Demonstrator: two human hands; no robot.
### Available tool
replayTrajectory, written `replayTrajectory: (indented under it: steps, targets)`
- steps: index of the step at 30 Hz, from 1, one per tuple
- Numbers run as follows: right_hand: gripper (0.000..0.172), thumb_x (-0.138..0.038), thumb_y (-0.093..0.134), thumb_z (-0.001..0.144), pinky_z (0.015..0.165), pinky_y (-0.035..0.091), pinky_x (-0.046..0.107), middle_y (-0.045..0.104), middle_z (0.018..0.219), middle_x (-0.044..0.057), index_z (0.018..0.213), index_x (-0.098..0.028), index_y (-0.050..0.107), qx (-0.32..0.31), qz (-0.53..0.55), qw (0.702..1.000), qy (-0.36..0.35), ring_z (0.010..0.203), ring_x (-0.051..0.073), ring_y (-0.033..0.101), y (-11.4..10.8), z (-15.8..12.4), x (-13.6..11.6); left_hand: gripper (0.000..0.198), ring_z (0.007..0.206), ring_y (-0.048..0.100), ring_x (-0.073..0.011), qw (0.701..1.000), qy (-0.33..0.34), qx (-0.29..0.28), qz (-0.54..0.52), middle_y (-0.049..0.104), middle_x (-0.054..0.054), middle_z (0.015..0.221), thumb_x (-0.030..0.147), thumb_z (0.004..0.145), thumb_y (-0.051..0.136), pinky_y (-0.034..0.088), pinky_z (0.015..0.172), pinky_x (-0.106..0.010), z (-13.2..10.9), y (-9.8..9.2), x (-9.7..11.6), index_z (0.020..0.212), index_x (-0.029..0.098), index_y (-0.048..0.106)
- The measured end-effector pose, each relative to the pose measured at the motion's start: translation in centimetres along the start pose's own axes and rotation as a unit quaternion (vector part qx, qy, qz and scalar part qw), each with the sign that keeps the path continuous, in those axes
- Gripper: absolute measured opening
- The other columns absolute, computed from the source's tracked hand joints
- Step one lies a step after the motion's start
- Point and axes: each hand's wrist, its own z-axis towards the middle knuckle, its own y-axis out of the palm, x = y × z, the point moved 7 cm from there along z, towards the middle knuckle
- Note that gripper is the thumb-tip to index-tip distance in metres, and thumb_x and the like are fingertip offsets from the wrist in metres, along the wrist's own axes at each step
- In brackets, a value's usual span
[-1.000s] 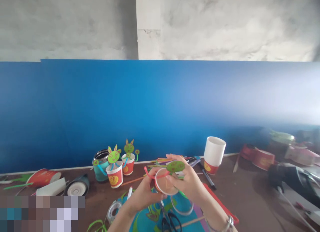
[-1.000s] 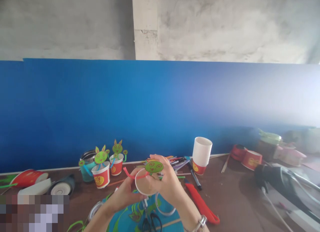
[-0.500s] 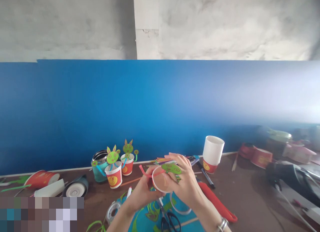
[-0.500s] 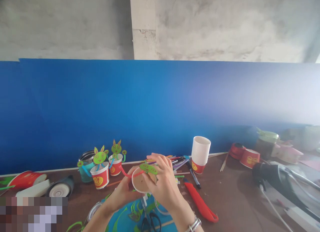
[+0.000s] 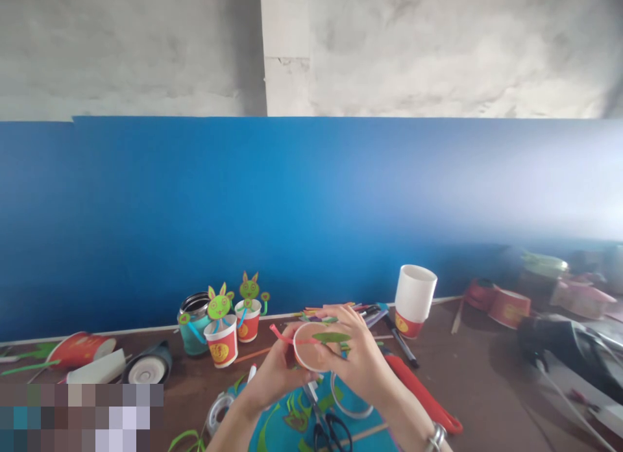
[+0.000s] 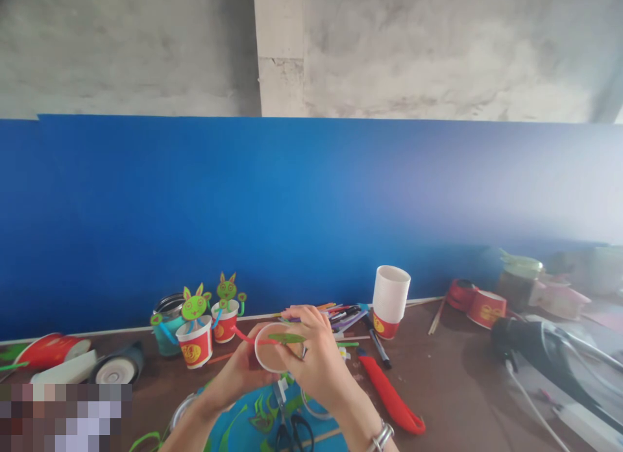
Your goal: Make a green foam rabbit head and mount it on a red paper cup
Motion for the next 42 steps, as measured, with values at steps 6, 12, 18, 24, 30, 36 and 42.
replayTrajectory:
  steps: [6, 12, 18, 24, 30, 36, 42]
  targets:
    - [0.03, -0.017, 0.064, 0.067, 0.087, 0.044, 0.04, 0.066, 0.101, 0.005, 0.096, -0.024, 0.065, 0.053, 0.064, 0.993, 0.082, 0.096, 0.023, 0.058, 0.2, -0.1, 2.0, 0.059, 0.097, 0.057, -0.0237, 0.998, -0.007, 0.002, -0.057, 0.062, -0.008, 0.106, 0.017, 0.064, 0.077, 0.043, 0.08, -0.032, 0.1, 0.5, -1.0, 0.116, 0.022, 0.049]
    - [0.018, -0.019, 0.063, 0.066, 0.072, 0.051, 0.032, 0.071, 0.084, 0.004, 0.082, -0.02, 0.07, 0.03, 0.177, 0.973, 0.142, 0.08, 0.022, 0.064, 1.3, 0.1, 3.5, 0.059, 0.106, 0.054, -0.0281, 0.996, -0.018, 0.036, -0.076, 0.061, -0.01, 0.114, 0.019, 0.064, 0.078, 0.04, 0.09, -0.039, 0.3, 0.7, -1.6, 0.117, 0.022, 0.051]
    - [0.028, -0.031, 0.064, 0.07, 0.071, 0.05, 0.033, 0.07, 0.087, 0.007, 0.092, -0.015, 0.067, -0.005, 0.238, 0.952, 0.192, 0.084, 0.025, 0.063, 0.2, -0.1, 4.8, 0.06, 0.108, 0.054, -0.0288, 0.994, -0.043, 0.032, -0.094, 0.06, -0.011, 0.116, 0.022, 0.065, 0.077, 0.039, 0.091, -0.041, 0.2, 0.7, -1.7, 0.119, 0.022, 0.051]
    - [0.019, -0.032, 0.058, 0.075, 0.06, 0.044, 0.027, 0.065, 0.066, 0.002, 0.071, -0.015, 0.066, 0.045, 0.177, 0.965, 0.188, 0.067, 0.019, 0.059, -1.3, -0.1, 5.4, 0.062, 0.104, 0.056, -0.0288, 0.992, -0.067, 0.029, -0.101, 0.063, -0.01, 0.111, 0.021, 0.062, 0.079, 0.04, 0.089, -0.04, 0.1, 0.7, -2.4, 0.118, 0.022, 0.052]
    - [0.022, -0.034, 0.06, 0.073, 0.056, 0.041, 0.026, 0.062, 0.058, 0.0, 0.06, -0.016, 0.064, 0.019, 0.122, 0.972, 0.2, 0.059, 0.017, 0.056, -0.6, -0.4, 6.1, 0.064, 0.103, 0.056, -0.0281, 0.993, -0.049, 0.017, -0.104, 0.062, -0.011, 0.112, 0.023, 0.063, 0.078, 0.041, 0.089, -0.039, 0.2, 1.4, -2.1, 0.121, 0.021, 0.051]
    - [0.035, -0.041, 0.059, 0.076, 0.079, 0.045, 0.035, 0.066, 0.094, 0.008, 0.102, -0.018, 0.062, 0.109, 0.113, 0.967, 0.199, 0.088, 0.023, 0.06, -3.1, -0.5, 6.2, 0.063, 0.102, 0.056, -0.028, 0.985, -0.051, 0.134, -0.094, 0.063, -0.011, 0.111, 0.031, 0.064, 0.077, 0.041, 0.087, -0.039, 0.1, -0.4, -2.8, 0.121, 0.022, 0.05]
    - [0.047, -0.041, 0.071, 0.066, 0.066, 0.052, 0.031, 0.064, 0.086, 0.005, 0.105, -0.019, 0.054, 0.117, 0.338, 0.905, 0.232, 0.081, 0.021, 0.061, -0.6, -0.5, 7.2, 0.062, 0.105, 0.057, -0.0254, 0.959, -0.025, 0.202, -0.196, 0.06, -0.008, 0.117, 0.04, 0.074, 0.067, 0.042, 0.088, -0.039, 0.1, -1.1, -2.5, 0.129, 0.029, 0.04]
